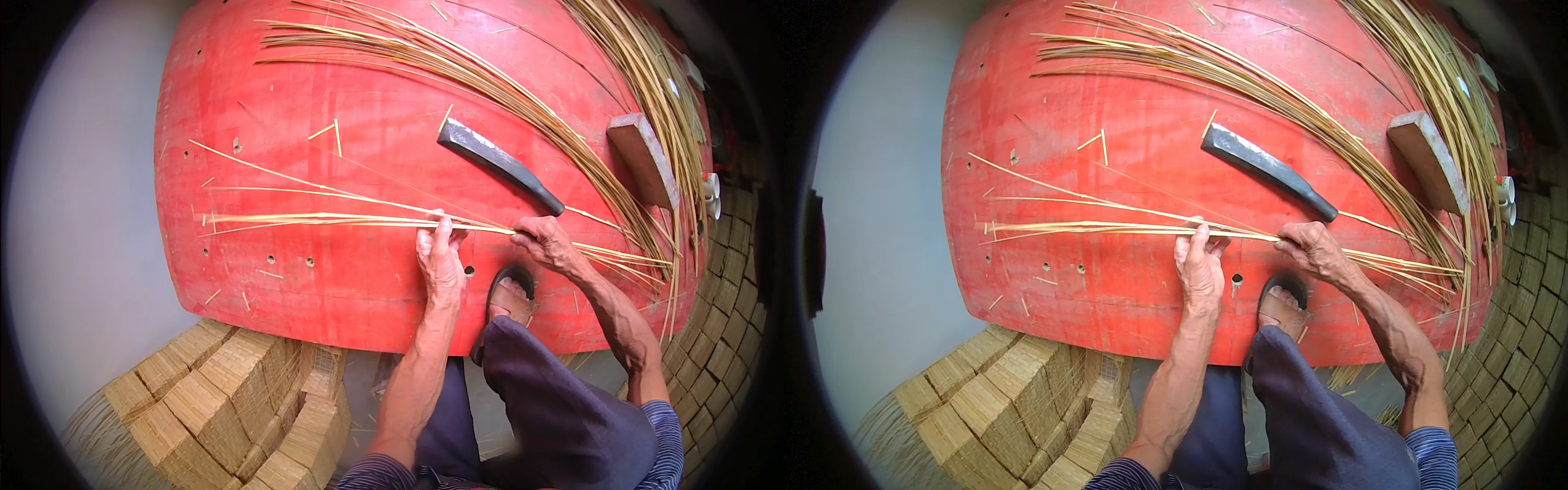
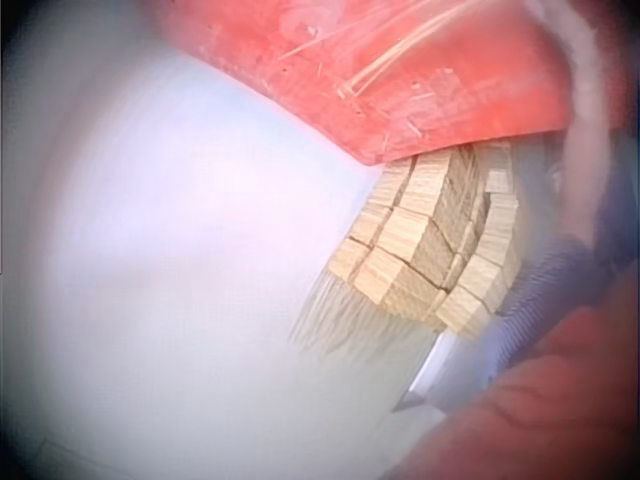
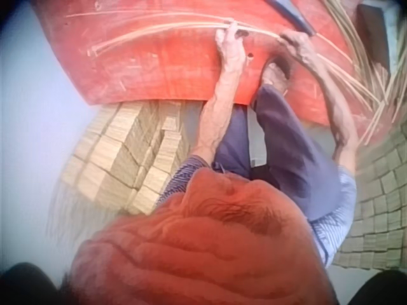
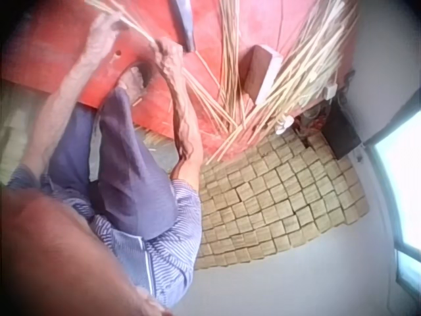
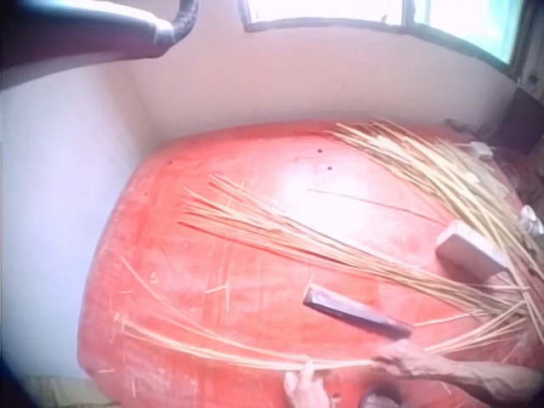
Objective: The person weaves a rectangular bamboo basket by hand on a red workbench. They use a knife to trim excess bamboo and then begin laying out new bamboo strips to start a new basket.
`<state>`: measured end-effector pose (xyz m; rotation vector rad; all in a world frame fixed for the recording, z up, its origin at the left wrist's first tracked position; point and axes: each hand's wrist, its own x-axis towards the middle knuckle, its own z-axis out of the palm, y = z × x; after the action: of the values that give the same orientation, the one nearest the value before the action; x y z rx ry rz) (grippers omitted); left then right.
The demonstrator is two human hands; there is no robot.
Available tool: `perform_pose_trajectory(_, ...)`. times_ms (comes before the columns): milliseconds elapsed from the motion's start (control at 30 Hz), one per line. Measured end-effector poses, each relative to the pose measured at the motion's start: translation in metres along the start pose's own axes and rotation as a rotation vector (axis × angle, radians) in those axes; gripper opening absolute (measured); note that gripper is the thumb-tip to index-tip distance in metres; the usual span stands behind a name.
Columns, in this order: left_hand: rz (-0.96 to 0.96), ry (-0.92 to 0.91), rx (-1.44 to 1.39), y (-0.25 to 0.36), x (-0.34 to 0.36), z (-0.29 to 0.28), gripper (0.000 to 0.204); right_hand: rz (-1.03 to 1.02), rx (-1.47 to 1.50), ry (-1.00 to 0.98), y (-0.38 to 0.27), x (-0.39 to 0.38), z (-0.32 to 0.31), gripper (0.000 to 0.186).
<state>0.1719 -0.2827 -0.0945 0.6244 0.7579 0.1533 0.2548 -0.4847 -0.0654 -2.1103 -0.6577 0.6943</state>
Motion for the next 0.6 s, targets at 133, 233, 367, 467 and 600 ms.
perform_pose_trajectory(133,-0.173,-0.174,0.022,0.010,-0.007,0.001,0.036,-0.047,0.025,-0.027,-0.009,-0.006,0.006,0.017)
perform_pose_trajectory(233,-0.369,-0.326,0.144,0.002,-0.023,0.001,0.033,0.123,0.055,-0.094,-0.018,-0.021,0.018,0.039)
perform_pose_trajectory(367,-0.058,-0.326,0.234,0.019,-0.029,-0.013,0.016,-0.159,-0.032,-0.015,-0.038,-0.024,0.014,0.019)
perform_pose_trajectory(467,0.060,-0.240,0.332,0.071,-0.036,-0.011,0.014,-0.089,-0.298,0.036,-0.027,-0.057,-0.006,0.023)
perform_pose_trajectory(600,0.198,-0.325,0.469,0.181,-0.041,0.010,0.010,-0.028,-0.472,0.363,-0.046,-0.098,-0.026,0.021)
